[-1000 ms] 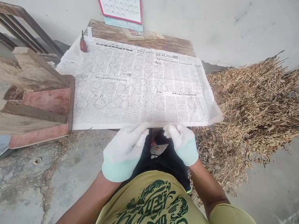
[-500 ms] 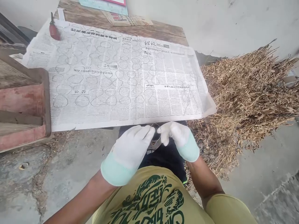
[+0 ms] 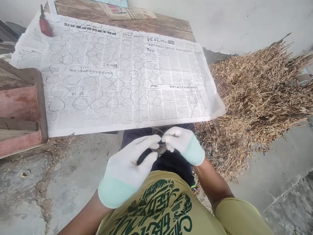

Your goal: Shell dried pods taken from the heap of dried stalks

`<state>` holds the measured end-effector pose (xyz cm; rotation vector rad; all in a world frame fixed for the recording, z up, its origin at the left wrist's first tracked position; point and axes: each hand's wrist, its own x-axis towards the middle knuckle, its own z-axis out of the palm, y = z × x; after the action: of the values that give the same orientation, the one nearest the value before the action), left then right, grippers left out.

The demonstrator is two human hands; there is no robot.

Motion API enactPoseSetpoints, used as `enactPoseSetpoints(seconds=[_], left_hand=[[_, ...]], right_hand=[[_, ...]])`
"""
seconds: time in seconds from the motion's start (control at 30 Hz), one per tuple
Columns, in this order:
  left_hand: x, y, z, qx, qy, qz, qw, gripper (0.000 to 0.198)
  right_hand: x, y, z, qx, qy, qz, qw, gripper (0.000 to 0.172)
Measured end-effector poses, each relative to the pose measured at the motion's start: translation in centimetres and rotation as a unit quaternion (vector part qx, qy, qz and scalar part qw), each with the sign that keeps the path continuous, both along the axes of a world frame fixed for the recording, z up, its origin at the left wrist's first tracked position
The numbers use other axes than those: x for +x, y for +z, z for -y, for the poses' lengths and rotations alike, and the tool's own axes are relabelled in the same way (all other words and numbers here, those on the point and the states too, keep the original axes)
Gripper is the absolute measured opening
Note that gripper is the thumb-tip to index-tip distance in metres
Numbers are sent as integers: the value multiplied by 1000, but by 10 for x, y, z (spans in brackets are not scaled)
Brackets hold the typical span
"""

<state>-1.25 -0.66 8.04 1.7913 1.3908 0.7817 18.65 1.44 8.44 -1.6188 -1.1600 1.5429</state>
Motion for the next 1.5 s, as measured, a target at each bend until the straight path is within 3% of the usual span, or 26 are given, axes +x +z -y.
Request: enactPoseSetpoints(seconds=[0.1,0.2,0.3,0.53,0.77,0.87,1.13,1.3,1.5], left_hand=[[6,-6,2,-108,103,159,976,23],[11,-17,-3,-163,163,326,917,31],[10,-25,-9,-218,144,406,876,44],[4,-45,-20,-276,58,514,810,36],[-1,-56,-36,-320,-18,545,775,28],[-3,-59,-35,-338,-21,534,775,29],[-7,-66,-24,-366,-7,453,813,37],[-9,-67,-25,-416,36,407,812,45],[-4,-55,-34,-448,35,283,848,40]], right_hand=[[-6,0,2,39,-4,50,998,14],[-11,1,2,79,-12,82,993,18],[-14,0,1,86,-27,74,993,18],[-15,-7,-8,38,-37,-39,998,13],[-19,-21,-12,33,-46,-104,993,11],[-23,-26,-11,41,-49,-96,993,10],[-24,-31,-13,44,-47,-104,993,13],[-18,-33,-21,56,-11,-86,995,14],[-17,-33,-31,37,56,-21,998,20]])
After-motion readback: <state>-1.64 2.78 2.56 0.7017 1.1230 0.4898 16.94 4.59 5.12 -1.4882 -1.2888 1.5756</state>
